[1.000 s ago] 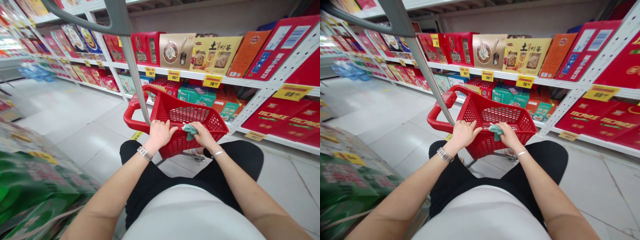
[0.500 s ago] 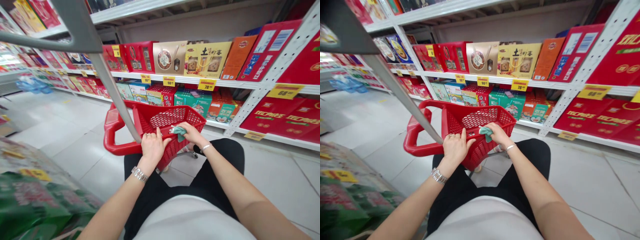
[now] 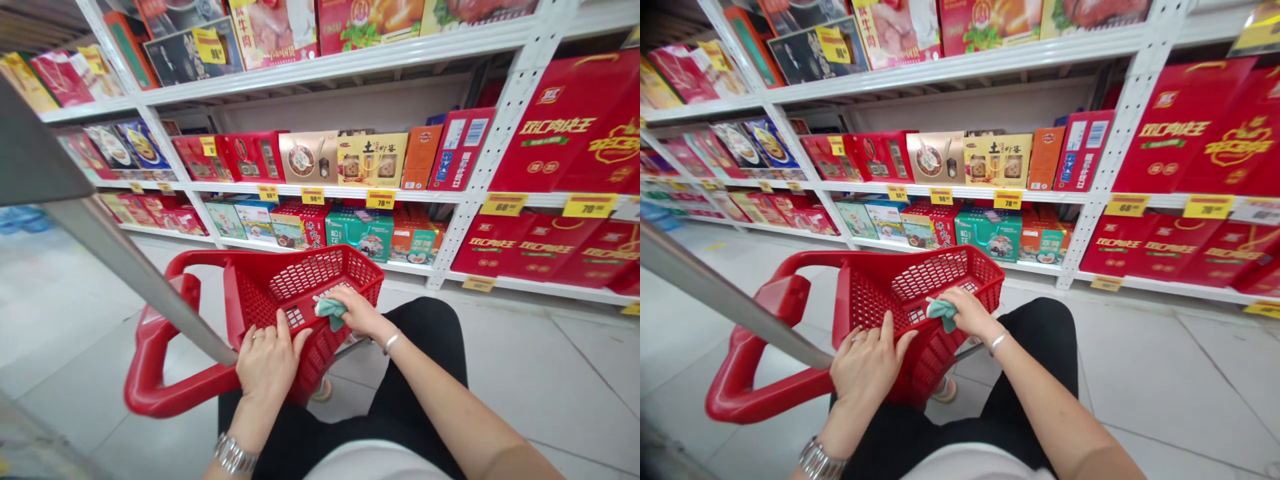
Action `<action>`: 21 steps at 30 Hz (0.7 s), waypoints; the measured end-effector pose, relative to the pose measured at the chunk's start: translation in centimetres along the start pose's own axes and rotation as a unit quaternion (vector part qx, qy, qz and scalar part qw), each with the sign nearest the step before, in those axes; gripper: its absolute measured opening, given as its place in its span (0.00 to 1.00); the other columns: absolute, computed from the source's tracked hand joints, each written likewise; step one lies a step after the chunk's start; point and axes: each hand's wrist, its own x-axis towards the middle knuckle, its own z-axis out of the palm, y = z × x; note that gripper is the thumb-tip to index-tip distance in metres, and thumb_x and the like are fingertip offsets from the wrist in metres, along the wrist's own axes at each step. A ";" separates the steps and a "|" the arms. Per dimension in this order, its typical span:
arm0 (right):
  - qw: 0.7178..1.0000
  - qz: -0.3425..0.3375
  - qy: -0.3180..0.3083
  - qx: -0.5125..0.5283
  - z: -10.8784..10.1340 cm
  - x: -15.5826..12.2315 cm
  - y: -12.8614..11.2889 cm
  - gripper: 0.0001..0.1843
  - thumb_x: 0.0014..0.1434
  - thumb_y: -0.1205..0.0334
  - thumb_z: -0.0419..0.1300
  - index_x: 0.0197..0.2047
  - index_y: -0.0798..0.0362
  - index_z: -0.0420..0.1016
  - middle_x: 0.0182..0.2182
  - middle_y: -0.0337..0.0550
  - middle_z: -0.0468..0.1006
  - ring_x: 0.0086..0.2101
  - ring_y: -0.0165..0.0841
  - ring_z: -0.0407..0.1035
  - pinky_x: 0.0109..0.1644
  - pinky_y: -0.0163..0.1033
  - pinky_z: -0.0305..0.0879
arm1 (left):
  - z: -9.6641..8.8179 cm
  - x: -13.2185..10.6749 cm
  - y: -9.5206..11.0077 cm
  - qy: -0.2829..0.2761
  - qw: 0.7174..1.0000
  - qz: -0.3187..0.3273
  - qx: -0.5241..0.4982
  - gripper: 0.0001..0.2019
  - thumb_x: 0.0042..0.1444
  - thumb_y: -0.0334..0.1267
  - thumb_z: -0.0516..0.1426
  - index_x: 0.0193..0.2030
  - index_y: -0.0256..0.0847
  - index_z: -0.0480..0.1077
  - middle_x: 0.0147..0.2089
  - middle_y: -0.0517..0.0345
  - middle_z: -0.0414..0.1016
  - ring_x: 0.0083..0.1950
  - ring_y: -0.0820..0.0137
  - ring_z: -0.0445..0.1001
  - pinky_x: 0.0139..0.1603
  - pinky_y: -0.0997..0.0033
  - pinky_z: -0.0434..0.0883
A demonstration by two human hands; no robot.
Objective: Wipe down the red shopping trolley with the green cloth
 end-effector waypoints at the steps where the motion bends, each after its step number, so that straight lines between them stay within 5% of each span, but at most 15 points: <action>1: 1.000 0.003 0.002 -0.005 0.0 -0.4 -0.3 0.31 0.47 0.84 0.55 0.51 0.50 0.75 0.46 0.44 0.77 0.49 0.37 0.70 0.57 0.46 0.66 | 0.1 -0.2 -0.2 0.008 1.000 0.008 0.005 0.33 0.68 0.55 0.45 0.56 0.26 0.76 0.31 0.41 0.80 0.37 0.53 0.78 0.51 0.52 0.69; 8: 1.000 0.013 -0.012 -0.024 -0.7 -2.0 -3.7 0.33 0.48 0.83 0.53 0.55 0.50 0.72 0.49 0.47 0.75 0.52 0.39 0.68 0.59 0.48 0.65 | 0.6 -0.6 -1.1 0.027 0.999 0.030 -0.015 0.31 0.67 0.55 0.46 0.59 0.30 0.74 0.31 0.44 0.80 0.36 0.55 0.78 0.54 0.52 0.68; 15: 0.999 -0.031 0.006 -0.017 3.4 -0.4 -9.1 0.31 0.59 0.76 0.55 0.64 0.48 0.63 0.57 0.50 0.71 0.58 0.40 0.64 0.64 0.49 0.62 | 0.7 0.4 -1.9 0.020 0.999 0.046 -0.019 0.32 0.68 0.53 0.43 0.64 0.30 0.70 0.29 0.47 0.80 0.36 0.56 0.78 0.52 0.54 0.67; 21: 0.999 -0.008 0.012 -0.050 4.0 -0.2 -7.8 0.29 0.62 0.75 0.53 0.64 0.47 0.63 0.57 0.50 0.71 0.57 0.40 0.65 0.61 0.49 0.64 | 1.1 1.3 -2.2 0.031 0.998 0.038 -0.032 0.34 0.68 0.55 0.42 0.63 0.27 0.70 0.29 0.44 0.80 0.35 0.56 0.77 0.52 0.54 0.68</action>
